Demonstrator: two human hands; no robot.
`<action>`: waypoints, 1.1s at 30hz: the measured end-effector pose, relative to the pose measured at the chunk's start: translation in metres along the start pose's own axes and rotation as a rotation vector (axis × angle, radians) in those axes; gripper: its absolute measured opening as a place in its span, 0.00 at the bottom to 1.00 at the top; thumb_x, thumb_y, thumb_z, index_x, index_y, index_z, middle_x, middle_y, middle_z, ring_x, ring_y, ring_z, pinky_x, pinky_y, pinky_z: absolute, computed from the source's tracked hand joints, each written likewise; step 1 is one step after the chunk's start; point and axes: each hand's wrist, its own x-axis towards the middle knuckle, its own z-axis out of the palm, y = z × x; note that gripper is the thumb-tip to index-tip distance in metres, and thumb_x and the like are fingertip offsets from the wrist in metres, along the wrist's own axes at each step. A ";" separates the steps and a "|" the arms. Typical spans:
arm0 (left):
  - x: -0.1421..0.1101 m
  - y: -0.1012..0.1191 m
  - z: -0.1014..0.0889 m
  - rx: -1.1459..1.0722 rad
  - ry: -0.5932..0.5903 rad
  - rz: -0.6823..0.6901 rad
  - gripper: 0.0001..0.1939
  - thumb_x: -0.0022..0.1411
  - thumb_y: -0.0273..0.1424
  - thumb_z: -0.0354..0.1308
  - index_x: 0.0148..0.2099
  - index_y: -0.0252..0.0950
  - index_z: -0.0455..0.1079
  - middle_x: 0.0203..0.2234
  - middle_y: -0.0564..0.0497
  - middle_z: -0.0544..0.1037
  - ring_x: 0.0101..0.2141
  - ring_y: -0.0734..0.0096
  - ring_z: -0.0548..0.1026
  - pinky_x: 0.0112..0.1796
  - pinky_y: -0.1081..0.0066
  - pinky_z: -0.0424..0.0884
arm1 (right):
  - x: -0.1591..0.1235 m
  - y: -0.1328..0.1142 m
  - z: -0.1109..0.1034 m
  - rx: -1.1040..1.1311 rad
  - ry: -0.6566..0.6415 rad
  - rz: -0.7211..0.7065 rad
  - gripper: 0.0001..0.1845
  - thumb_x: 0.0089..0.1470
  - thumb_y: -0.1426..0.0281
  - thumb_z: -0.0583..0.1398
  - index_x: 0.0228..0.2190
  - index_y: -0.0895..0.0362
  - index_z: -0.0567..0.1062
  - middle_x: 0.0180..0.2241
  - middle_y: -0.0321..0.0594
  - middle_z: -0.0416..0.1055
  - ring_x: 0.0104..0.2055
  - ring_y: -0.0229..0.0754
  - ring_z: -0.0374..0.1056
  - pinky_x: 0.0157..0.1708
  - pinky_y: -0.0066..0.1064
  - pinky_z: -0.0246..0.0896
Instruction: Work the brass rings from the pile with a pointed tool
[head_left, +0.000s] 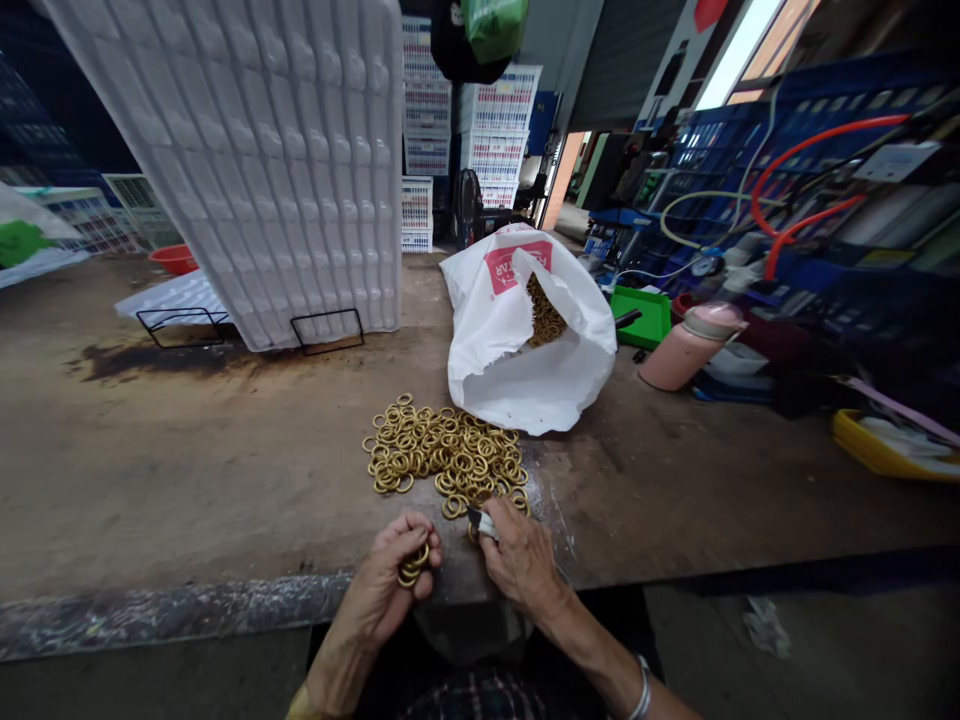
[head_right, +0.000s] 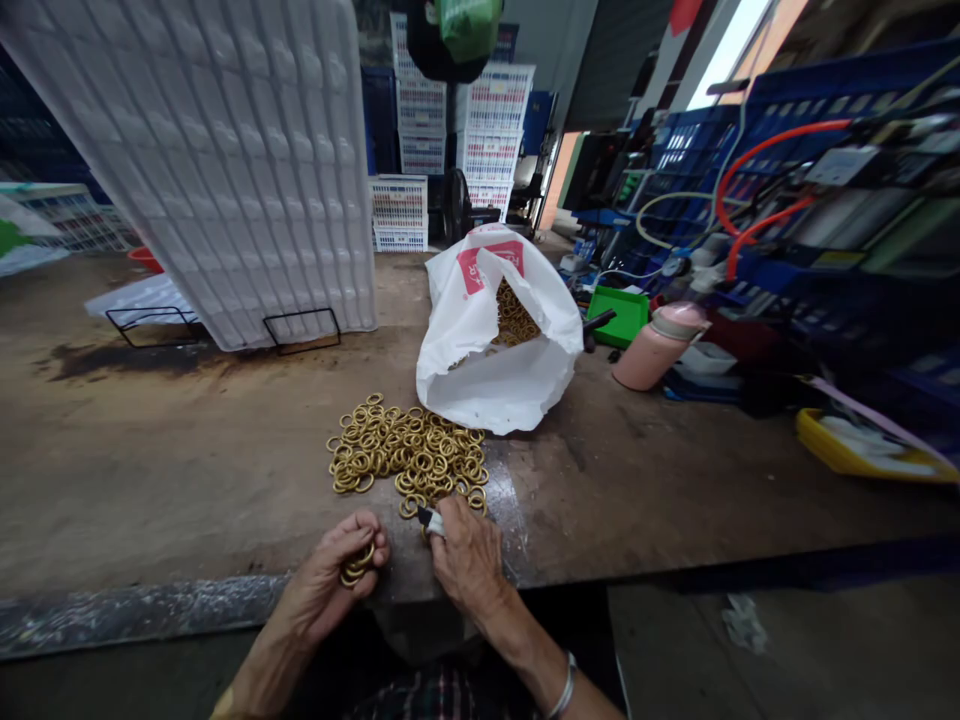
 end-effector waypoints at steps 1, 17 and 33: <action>0.000 -0.002 0.001 0.025 0.007 0.008 0.13 0.45 0.31 0.65 0.31 0.33 0.65 0.22 0.53 0.70 0.21 0.79 0.67 0.15 0.83 0.57 | 0.000 -0.001 0.000 0.019 0.006 0.003 0.09 0.46 0.78 0.51 0.31 0.55 0.66 0.30 0.36 0.68 0.31 0.38 0.64 0.28 0.28 0.47; 0.003 -0.015 0.012 0.444 -0.020 0.129 0.16 0.53 0.42 0.57 0.35 0.33 0.65 0.23 0.53 0.67 0.21 0.78 0.64 0.15 0.82 0.59 | 0.008 -0.025 0.000 0.338 0.046 0.090 0.07 0.46 0.75 0.50 0.27 0.56 0.68 0.23 0.35 0.67 0.25 0.36 0.62 0.25 0.26 0.50; 0.002 -0.018 0.017 0.557 0.068 0.120 0.18 0.52 0.45 0.56 0.29 0.33 0.62 0.18 0.56 0.64 0.17 0.80 0.59 0.15 0.81 0.56 | 0.003 -0.020 0.006 0.418 0.005 0.016 0.10 0.47 0.75 0.51 0.33 0.56 0.69 0.29 0.38 0.71 0.30 0.38 0.66 0.31 0.27 0.56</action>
